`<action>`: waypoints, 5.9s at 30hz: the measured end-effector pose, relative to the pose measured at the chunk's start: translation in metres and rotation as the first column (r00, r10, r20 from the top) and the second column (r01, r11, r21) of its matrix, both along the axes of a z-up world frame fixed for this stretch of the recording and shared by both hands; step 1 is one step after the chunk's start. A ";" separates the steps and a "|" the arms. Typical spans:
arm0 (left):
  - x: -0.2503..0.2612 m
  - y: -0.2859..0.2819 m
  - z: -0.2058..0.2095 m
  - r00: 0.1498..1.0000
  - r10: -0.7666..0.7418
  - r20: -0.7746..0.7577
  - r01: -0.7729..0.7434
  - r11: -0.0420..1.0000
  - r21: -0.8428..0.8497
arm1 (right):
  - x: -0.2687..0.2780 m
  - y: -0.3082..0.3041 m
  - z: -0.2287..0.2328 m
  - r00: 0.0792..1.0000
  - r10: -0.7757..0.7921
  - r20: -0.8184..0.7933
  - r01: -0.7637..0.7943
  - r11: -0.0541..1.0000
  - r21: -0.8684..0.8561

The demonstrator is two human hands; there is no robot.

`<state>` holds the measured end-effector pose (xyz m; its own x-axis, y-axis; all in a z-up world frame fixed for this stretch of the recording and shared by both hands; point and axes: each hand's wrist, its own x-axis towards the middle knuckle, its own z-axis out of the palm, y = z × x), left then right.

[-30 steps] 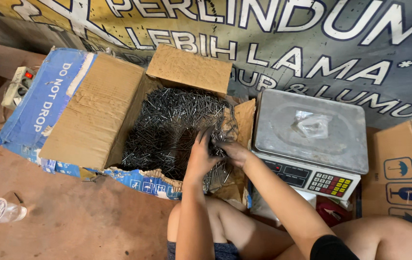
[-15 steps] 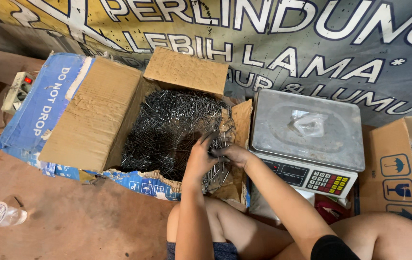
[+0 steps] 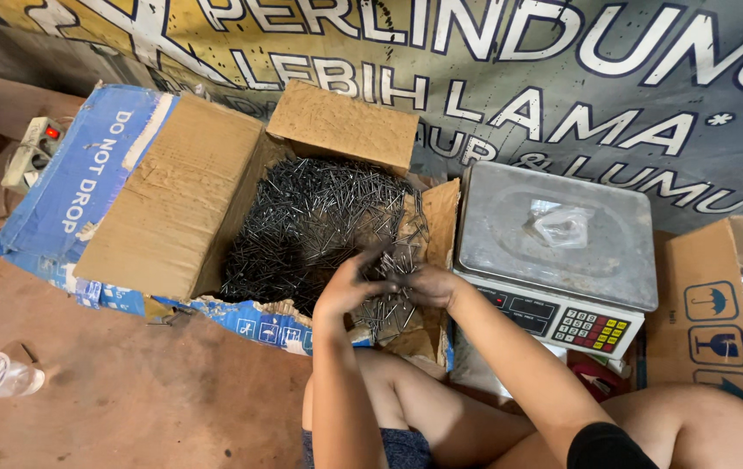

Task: The person scoops nails from a cardboard box and places them into a small plastic bag on a digital scale. They repeatedly add or remove nails to reach a target weight, then move the filled bag to a second box containing other packaged bags.

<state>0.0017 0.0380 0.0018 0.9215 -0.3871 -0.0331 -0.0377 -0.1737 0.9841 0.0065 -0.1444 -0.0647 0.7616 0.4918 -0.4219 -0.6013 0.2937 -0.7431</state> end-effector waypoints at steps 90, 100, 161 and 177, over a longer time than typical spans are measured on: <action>-0.005 -0.059 -0.010 0.941 -0.119 0.317 0.005 0.940 0.340 | 0.015 -0.011 -0.026 0.947 -0.307 -0.094 0.290 0.944 -0.156; -0.009 -0.053 0.006 0.933 -0.134 0.333 -0.002 0.926 0.378 | -0.006 -0.014 -0.011 0.974 -0.225 -0.021 0.217 0.960 -0.179; -0.020 -0.059 -0.030 0.877 0.015 0.480 -0.302 0.794 0.527 | -0.003 -0.026 0.029 0.874 -0.418 -0.246 0.466 0.865 0.185; -0.029 -0.059 -0.007 0.978 -0.020 0.207 -0.099 0.830 0.549 | 0.005 -0.012 0.000 0.942 -0.335 0.009 0.335 0.940 -0.059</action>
<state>-0.0277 -0.0214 -0.0048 0.9459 -0.3209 -0.0488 -0.1989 -0.6920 0.6939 0.0119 -0.1562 -0.0645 0.8777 0.1825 -0.4432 -0.4764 0.4343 -0.7645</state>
